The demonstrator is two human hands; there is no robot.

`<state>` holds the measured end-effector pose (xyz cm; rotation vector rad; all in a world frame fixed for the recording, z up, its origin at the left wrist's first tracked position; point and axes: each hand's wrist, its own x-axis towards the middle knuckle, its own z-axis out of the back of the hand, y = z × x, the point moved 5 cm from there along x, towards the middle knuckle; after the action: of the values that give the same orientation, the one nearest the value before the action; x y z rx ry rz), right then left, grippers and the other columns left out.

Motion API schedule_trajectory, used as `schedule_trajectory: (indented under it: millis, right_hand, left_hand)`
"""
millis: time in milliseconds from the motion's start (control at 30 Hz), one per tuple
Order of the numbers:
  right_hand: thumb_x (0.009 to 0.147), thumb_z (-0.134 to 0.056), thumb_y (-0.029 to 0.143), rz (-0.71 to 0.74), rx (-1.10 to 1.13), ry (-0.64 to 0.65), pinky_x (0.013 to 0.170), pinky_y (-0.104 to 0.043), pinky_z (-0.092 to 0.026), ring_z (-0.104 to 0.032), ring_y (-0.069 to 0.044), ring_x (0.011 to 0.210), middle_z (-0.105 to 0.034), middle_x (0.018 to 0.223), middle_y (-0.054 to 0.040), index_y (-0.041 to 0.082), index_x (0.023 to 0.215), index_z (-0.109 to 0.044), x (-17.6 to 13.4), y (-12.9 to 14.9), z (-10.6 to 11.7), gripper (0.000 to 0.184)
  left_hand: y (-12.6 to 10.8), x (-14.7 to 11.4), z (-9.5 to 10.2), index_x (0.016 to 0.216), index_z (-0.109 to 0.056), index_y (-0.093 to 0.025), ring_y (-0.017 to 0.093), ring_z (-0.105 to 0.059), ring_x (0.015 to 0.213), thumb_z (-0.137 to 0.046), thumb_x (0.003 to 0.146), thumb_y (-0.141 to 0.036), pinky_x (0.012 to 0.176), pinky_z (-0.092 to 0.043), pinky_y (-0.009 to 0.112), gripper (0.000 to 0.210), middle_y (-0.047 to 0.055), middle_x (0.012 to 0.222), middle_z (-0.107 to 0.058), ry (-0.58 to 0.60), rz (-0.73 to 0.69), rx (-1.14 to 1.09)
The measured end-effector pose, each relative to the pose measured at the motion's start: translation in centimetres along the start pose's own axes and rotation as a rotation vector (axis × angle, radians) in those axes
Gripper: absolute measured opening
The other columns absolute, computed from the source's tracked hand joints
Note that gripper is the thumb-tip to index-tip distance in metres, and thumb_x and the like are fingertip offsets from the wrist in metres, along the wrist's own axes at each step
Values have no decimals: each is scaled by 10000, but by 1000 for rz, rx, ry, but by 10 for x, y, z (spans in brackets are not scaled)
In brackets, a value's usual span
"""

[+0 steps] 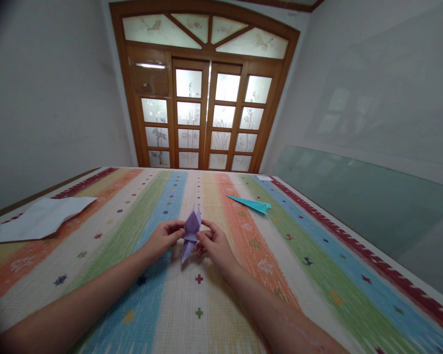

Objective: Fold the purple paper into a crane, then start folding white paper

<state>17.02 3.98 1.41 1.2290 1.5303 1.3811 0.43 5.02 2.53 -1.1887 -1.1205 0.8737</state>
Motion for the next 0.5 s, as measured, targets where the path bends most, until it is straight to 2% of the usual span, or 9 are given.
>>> schedule_trajectory:
  millis: [100, 167, 267, 333, 500]
  right_hand:
    - [820, -691, 466, -57, 7, -13, 478, -240, -514, -639, -151, 557, -619, 693, 13, 198, 1328, -455, -2, -1, 0, 621]
    - [811, -701, 463, -57, 31, -5, 538, -264, -546, -679, -170, 640, -666, 793, -26, 207, 1324, -464, -2, -2, 0, 620]
    - [777, -741, 414, 11, 55, 39, 721, -329, -582, -704, -211, 872, -693, 1044, -96, 212, 1247, -546, 0, 1, -1, 548]
    - [766, -750, 380, 65, 28, 50, 844, -374, -563, -679, -225, 986, -681, 1130, -105, 212, 1174, -616, 0, 4, -2, 461]
    - [769, -736, 330, 170, -62, 50, 1001, -412, -473, -659, -224, 1028, -708, 1092, -86, 213, 1040, -719, 0, 11, -1, 295]
  left_hand:
    - [0, 0, 0, 1076, -724, -154, 155, -599, 680, -692, 800, -326, 576, -416, 232, 327, 72, 840, -714, 15, -17, 32]
    - [0, 1, 1, 1073, -728, -159, 176, -623, 733, -692, 793, -322, 569, -424, 234, 326, 87, 903, -725, 6, -31, 63]
    - [-1, 1, 5, 996, -753, -172, 227, -657, 905, -704, 754, -259, 714, -496, 281, 262, 95, 1000, -736, -53, -66, 89]
    - [-2, 1, 6, 950, -763, -178, 243, -659, 975, -691, 731, -204, 832, -503, 319, 232, 86, 1029, -739, -70, -84, 75]
    - [-3, 0, 3, 897, -767, -173, 239, -675, 939, -654, 695, -149, 849, -517, 343, 232, 77, 998, -744, -42, -62, -4]
